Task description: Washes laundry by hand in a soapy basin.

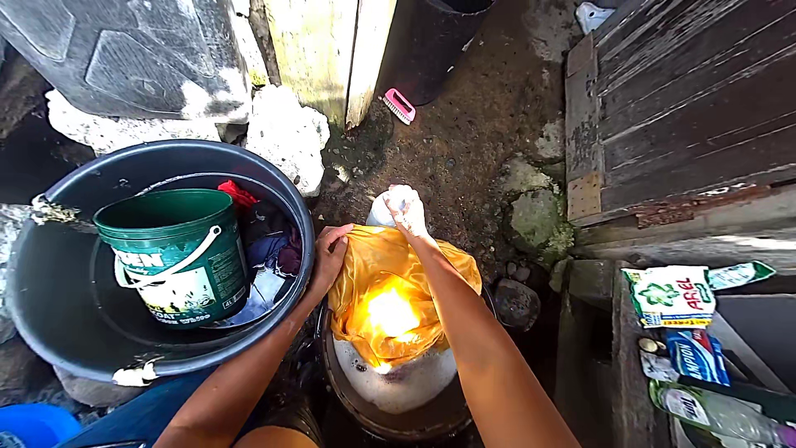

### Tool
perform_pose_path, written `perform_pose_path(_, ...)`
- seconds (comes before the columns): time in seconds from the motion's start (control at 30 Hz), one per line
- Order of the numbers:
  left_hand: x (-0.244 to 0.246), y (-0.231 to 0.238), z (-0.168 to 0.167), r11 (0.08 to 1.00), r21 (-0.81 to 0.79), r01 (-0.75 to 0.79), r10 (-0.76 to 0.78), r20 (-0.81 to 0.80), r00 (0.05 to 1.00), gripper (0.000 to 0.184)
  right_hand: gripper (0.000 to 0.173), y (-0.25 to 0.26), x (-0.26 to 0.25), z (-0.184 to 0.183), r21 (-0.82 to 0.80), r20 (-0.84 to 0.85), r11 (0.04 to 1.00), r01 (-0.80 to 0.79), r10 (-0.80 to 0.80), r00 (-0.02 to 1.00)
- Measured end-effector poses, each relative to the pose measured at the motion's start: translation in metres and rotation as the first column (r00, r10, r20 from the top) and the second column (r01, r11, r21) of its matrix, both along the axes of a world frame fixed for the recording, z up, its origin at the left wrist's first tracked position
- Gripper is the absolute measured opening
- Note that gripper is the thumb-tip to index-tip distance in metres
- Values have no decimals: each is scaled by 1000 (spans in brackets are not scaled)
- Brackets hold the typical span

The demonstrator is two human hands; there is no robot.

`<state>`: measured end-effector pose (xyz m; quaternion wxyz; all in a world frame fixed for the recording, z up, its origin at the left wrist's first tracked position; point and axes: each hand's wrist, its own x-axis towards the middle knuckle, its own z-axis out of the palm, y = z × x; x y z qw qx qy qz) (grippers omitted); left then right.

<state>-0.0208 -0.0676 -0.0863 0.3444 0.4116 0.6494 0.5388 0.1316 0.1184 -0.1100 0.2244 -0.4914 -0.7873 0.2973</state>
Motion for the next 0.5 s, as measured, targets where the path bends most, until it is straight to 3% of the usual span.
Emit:
perform_pose_path(0.1, -1, -1, 1, 1000, 8, 8, -8, 10, 1000, 29, 43, 1, 10, 9, 195, -169, 980, 44, -11, 986)
perform_pose_path(0.17, -1, -1, -1, 1000, 23, 10, -10, 8, 1000, 29, 37, 4, 22, 35, 306, -272, 948, 86, 1, 962)
perform_pose_path(0.27, -2, 0, -5, 999, 35, 0, 0, 2, 1000, 28, 35, 5, 44, 96, 520, -142, 854, 14, 70, 987)
perform_pose_path(0.33, -3, 0, -7, 1000, 28, 0, 0, -6, 1000, 29, 36, -1, 58, 135, 603, 85, 780, -166, 143, 986)
perform_pose_path(0.4, -4, 0, -8, 1000, 19, -4, 3, 12, 1000, 29, 40, -15, 65, 166, 482, 388, 784, -392, 210, 897)
perform_pose_path(0.47, -5, 0, -9, 1000, 14, -2, 2, 27, 1000, 29, 44, -33, 67, 177, 174, 643, 837, -519, 303, 704)
perform_pose_path(0.5, -5, 0, -9, 1000, 17, 0, -1, 22, 1000, 29, 45, -42, 65, 175, -17, 728, 867, -498, 352, 588)
